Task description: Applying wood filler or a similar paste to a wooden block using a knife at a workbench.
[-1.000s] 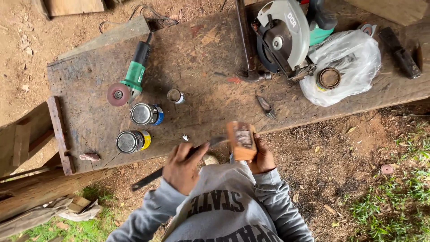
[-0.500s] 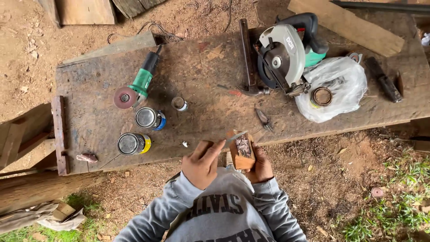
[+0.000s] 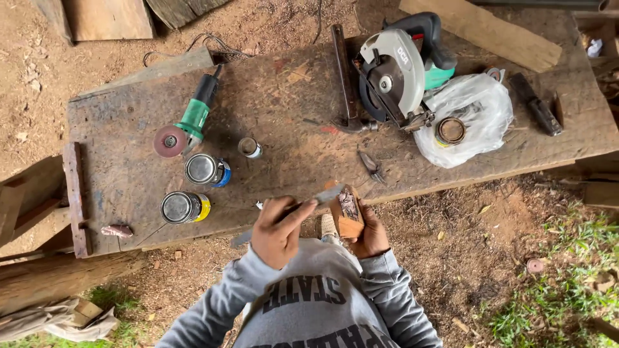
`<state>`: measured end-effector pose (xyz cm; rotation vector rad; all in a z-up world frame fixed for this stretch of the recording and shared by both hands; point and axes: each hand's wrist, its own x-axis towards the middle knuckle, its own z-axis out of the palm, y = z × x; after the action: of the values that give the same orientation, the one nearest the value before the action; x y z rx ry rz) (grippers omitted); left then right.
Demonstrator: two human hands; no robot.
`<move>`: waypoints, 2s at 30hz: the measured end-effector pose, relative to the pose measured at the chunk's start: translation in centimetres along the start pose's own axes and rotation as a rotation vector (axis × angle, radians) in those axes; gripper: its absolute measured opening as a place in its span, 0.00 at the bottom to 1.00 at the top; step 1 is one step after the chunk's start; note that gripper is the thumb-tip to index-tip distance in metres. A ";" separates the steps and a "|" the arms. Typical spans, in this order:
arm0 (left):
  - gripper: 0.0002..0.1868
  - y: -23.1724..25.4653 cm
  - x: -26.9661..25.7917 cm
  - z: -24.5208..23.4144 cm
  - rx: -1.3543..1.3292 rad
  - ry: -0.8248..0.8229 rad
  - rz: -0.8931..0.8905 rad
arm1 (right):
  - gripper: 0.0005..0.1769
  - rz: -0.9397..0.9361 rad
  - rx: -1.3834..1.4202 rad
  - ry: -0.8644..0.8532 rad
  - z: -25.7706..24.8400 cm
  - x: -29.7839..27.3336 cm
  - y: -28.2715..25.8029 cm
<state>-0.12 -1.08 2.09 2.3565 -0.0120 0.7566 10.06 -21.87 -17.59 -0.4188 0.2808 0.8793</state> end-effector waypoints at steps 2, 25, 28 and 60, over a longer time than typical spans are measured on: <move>0.30 -0.3 -0.1 -0.3 0.097 -0.036 0.059 | 0.21 0.030 -0.008 -0.007 0.9 -0.4 0.0; 0.32 -3.4 -3.6 -5.1 0.115 -0.168 -0.013 | 0.25 -0.126 -0.087 -0.014 1.8 -1.7 -0.1; 0.10 -2.6 -3.4 -3.0 -0.225 -0.034 -0.319 | 0.22 -0.129 -0.108 -0.051 1.3 -1.4 0.3; 0.14 -10.8 -20.7 -1.9 -0.415 -0.037 -0.703 | 0.33 -0.218 -1.115 0.668 -0.8 7.7 3.8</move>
<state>-16.18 4.77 -13.91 1.7910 0.5589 0.3179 11.69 -14.90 -22.33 -1.7603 0.3249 0.5862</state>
